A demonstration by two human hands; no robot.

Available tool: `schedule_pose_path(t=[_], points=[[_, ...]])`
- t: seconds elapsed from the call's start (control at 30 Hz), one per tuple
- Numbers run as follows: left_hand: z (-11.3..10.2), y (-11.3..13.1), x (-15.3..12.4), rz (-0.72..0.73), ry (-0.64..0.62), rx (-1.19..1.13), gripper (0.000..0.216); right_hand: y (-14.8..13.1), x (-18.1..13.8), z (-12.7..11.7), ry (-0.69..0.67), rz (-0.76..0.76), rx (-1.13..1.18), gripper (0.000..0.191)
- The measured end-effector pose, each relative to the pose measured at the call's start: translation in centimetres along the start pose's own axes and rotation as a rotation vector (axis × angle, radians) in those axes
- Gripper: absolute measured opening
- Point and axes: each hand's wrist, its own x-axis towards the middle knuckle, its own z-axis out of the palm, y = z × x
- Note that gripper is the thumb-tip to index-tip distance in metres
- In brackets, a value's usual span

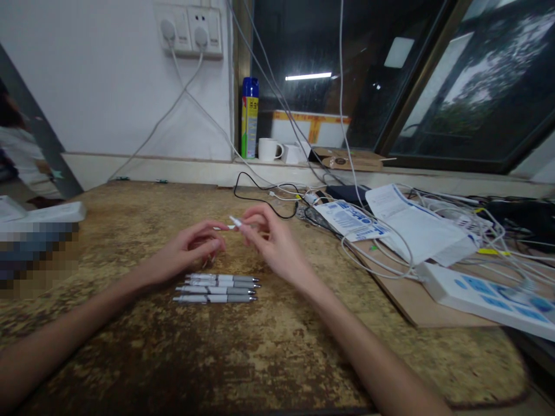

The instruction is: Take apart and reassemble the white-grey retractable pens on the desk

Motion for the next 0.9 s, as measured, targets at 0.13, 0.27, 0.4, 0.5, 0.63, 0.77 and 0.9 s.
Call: schedule_pose_path(t=[0.13, 0.27, 0.4, 0.5, 0.63, 0.77, 0.9], points=[[0.3, 0.3, 0.0, 0.014, -0.019, -0.042, 0.029, 0.3, -0.9, 1.3, -0.183, -0.107, -0.265, 0.012], [-1.4, 0.3, 0.2, 0.000, -0.086, 0.145, 0.026, 0.6, -1.0, 1.0, -0.252, -0.085, -0.320, 0.012], [-3.9, -0.4, 0.5, -0.062, -0.245, 0.217, 0.028, 2.1, -0.9, -0.7, -0.323, 0.067, -0.398, 0.018], [-5.1, -0.9, 0.6, -0.049, -0.299, 0.311, 0.028, 3.0, -1.0, -1.2, -0.374, 0.064, -0.394, 0.022], [-5.6, -1.1, 0.6, -0.083, -0.387, 0.372, 0.030, 2.7, -1.1, -0.7, -0.420, 0.071, -0.482, 0.023], [-5.5, -0.7, 0.4, -0.139, -0.437, 0.371, 0.031, 2.0, -0.9, -0.5, -0.474, 0.136, -0.536, 0.023], [-5.6, -1.0, 0.4, -0.119, -0.461, 0.365, 0.031, 2.0, -0.9, -0.7, -0.512, 0.147, -0.527, 0.021]])
